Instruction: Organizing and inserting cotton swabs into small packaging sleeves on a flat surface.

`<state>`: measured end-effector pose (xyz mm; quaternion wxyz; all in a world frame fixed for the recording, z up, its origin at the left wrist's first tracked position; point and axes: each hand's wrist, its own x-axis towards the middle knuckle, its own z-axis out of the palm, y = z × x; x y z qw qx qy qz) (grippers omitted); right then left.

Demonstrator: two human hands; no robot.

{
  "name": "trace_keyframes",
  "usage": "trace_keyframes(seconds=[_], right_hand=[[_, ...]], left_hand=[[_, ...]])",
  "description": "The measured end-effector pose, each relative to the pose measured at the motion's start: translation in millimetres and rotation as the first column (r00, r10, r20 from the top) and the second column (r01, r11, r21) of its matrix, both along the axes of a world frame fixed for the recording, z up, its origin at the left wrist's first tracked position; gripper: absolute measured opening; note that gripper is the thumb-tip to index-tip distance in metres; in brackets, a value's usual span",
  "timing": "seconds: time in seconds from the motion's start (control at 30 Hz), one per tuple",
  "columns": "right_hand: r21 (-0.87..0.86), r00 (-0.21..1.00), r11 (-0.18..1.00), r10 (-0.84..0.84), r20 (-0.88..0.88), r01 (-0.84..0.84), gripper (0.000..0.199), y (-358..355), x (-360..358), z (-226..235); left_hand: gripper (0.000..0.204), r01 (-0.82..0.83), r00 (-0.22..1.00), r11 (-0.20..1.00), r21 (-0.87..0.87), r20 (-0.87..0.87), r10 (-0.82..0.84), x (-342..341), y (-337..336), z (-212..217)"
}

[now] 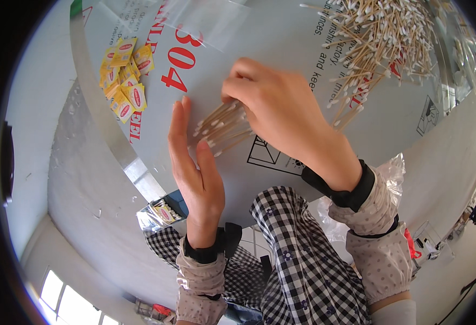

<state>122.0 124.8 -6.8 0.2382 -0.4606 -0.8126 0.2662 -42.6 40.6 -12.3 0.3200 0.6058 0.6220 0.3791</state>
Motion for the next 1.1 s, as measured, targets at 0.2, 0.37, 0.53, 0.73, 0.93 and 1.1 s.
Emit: trace_keyframes(seconds=[0.2,0.37,0.53,0.73,0.93,1.1], right_hand=[[0.042,0.984,0.996,-0.071,-0.161,0.079,0.015,-18,11,3],[-0.39,0.787,0.915,-0.316,-0.53,0.104,0.049,-40,5,-1],[-0.492,0.706,0.871,-0.348,-0.617,-0.001,0.056,-44,-8,-3],[-0.495,0.653,0.864,-0.325,-0.684,-0.088,0.057,-47,-12,-5],[-0.312,0.76,0.94,-0.3,-0.577,0.134,0.035,-43,-6,-9],[-0.11,0.957,0.992,-0.094,-0.275,0.066,0.038,-32,0,5]], left_hand=[[0.063,-0.191,0.907,0.981,0.027,0.387,0.166,18,-16,3],[0.064,-0.481,0.706,0.873,-0.082,0.554,0.441,19,-14,10],[0.063,-0.375,0.685,0.923,-0.087,0.644,0.339,22,-8,7],[0.06,-0.312,0.582,0.942,-0.121,0.76,0.29,19,2,12],[0.022,-0.272,0.962,0.959,-0.081,0.01,0.273,-2,-8,13],[0.011,-0.219,0.967,0.967,-0.129,-0.16,0.198,-12,-4,20]])
